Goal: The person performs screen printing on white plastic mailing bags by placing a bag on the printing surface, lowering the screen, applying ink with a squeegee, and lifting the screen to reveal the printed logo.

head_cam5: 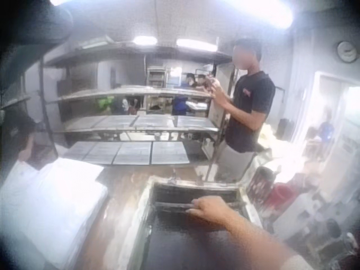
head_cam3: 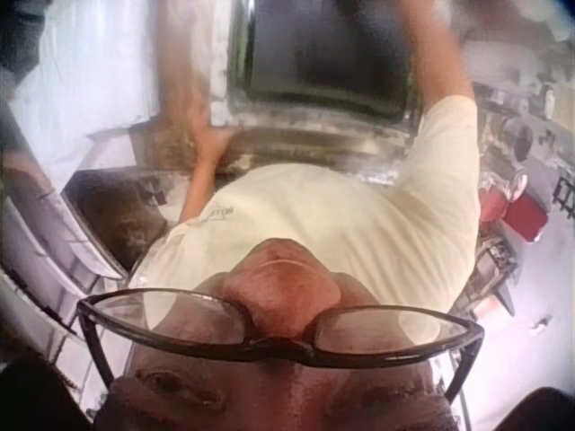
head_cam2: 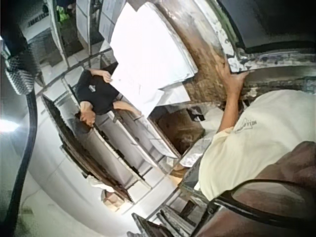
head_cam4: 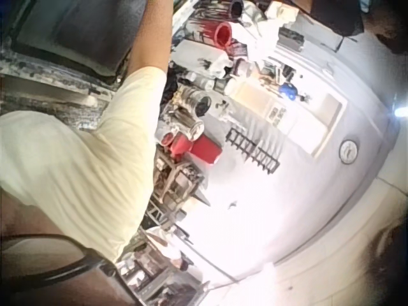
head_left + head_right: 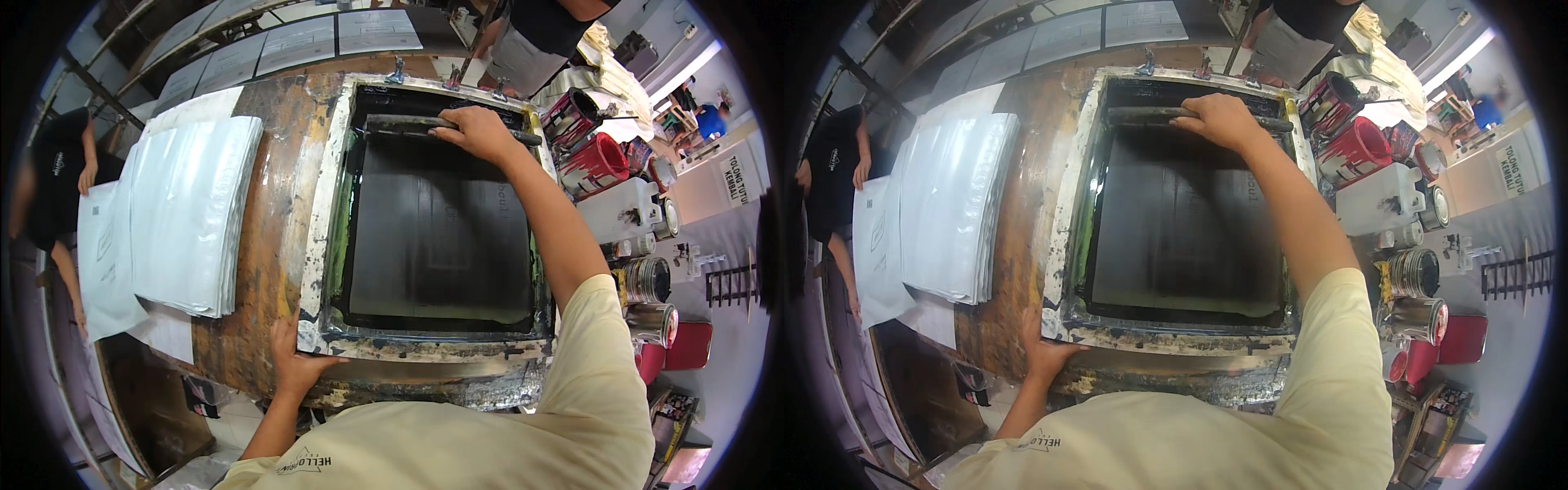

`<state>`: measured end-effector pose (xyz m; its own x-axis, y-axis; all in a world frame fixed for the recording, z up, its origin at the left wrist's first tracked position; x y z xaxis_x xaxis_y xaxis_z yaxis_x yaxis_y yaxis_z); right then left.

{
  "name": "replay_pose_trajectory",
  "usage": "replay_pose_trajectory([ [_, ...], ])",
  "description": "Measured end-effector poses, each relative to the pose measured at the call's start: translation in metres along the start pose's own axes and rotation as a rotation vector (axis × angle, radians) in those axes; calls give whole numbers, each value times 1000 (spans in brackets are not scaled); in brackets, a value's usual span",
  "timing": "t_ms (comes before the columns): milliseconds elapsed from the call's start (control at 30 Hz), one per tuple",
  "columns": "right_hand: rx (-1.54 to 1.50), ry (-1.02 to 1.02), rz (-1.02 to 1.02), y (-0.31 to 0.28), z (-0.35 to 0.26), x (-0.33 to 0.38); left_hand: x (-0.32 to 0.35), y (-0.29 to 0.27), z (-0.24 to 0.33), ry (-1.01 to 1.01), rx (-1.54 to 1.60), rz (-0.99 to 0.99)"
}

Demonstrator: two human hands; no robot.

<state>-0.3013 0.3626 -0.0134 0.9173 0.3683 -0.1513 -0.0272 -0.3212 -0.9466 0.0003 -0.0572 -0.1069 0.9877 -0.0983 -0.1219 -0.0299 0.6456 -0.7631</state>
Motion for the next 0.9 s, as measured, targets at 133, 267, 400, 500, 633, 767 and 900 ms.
replay_pose_trajectory([
  [133,33,-37,142,5,5,3,8,9,-2,33,107,110],
  [267,84,-9,208,18,-5,25,4,3,13,38,50,96],
  [400,88,-11,200,20,-43,63,6,8,2,53,73,100],
  [500,42,2,180,23,-86,115,5,7,6,58,81,119],
  [633,4,62,117,20,-166,197,5,6,5,92,60,145],
  [767,-12,190,-73,0,-231,253,2,10,4,88,200,157],
  [900,-51,139,2,-42,-252,255,-2,8,28,56,645,198],
])
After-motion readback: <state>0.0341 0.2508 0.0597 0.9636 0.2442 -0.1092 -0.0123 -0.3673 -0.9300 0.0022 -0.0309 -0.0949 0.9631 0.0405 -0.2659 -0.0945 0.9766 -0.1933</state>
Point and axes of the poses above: each hand's wrist, its own x-axis away from the middle knuckle, its own y-axis out of the palm, z = x × y, the point moved 4 cm from there along -x, towards the middle knuckle, and after that the axes turned 9 degrees about -x, right-handed, at the moved point
